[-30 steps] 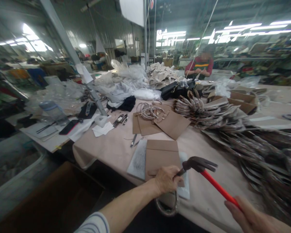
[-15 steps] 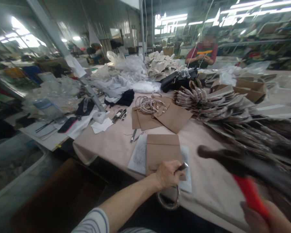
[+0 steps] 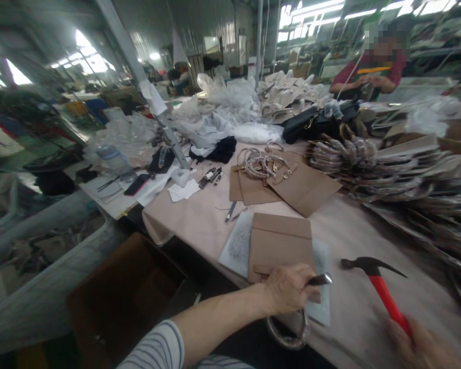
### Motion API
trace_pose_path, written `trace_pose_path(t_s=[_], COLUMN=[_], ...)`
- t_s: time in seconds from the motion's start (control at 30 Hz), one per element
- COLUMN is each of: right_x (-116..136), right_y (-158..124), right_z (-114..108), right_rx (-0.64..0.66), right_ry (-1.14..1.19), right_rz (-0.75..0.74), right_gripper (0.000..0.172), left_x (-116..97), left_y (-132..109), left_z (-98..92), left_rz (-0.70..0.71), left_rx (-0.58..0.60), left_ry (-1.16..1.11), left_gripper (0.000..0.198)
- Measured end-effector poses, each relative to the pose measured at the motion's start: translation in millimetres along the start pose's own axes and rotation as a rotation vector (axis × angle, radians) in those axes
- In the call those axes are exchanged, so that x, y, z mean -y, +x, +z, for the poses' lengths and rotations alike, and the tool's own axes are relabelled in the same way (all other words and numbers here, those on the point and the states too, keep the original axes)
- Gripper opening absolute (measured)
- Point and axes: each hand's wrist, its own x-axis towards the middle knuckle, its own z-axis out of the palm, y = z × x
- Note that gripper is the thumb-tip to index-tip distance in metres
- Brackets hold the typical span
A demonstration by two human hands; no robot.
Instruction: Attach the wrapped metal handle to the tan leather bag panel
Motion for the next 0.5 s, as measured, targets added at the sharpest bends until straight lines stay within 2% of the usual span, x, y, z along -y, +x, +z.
trace_pose_path(t_s=[0.07, 0.1, 0.13, 0.2, 0.27, 0.33, 0.37, 0.43, 0.5], right_x=[30, 48, 65, 94, 111, 114, 113, 108, 105], right_y=[1, 0, -1, -4, -8, -11, -13, -15, -16], right_z=[9, 14, 20, 37, 57, 73, 78, 82, 81], right_rx=[-0.254, -0.308, -0.324, -0.239, -0.199, -0.208, -0.214, -0.200, -0.186], right_ry=[-0.150, -0.134, -0.048, 0.087, 0.135, 0.146, 0.147, 0.136, 0.128], right_rz=[-0.280, -0.396, -0.533, -0.681, -0.722, -0.679, -0.652, -0.620, -0.616], right_gripper=[0.049, 0.052, 0.052, 0.045, 0.039, 0.038, 0.038, 0.039, 0.039], left_x=[-2, -3, -4, -5, -6, -5, -4, -1, 6], left_y=[0, 0, -1, -1, -1, 3, 7, 18, 30], left_z=[-3.2, -4.5, -5.4, -6.2, -5.7, -5.6, -6.8, -13.5, -27.6], left_rz=[-0.010, -0.013, -0.011, -0.002, -0.002, -0.108, -0.227, -0.515, -0.693], left_rx=[0.008, 0.010, 0.007, -0.004, -0.005, -0.027, -0.069, -0.231, -0.388], left_ry=[0.000, -0.008, -0.024, -0.083, -0.169, -0.299, -0.392, -0.635, -0.856], left_gripper=[0.017, 0.018, 0.018, 0.018, 0.017, 0.015, 0.016, 0.027, 0.037])
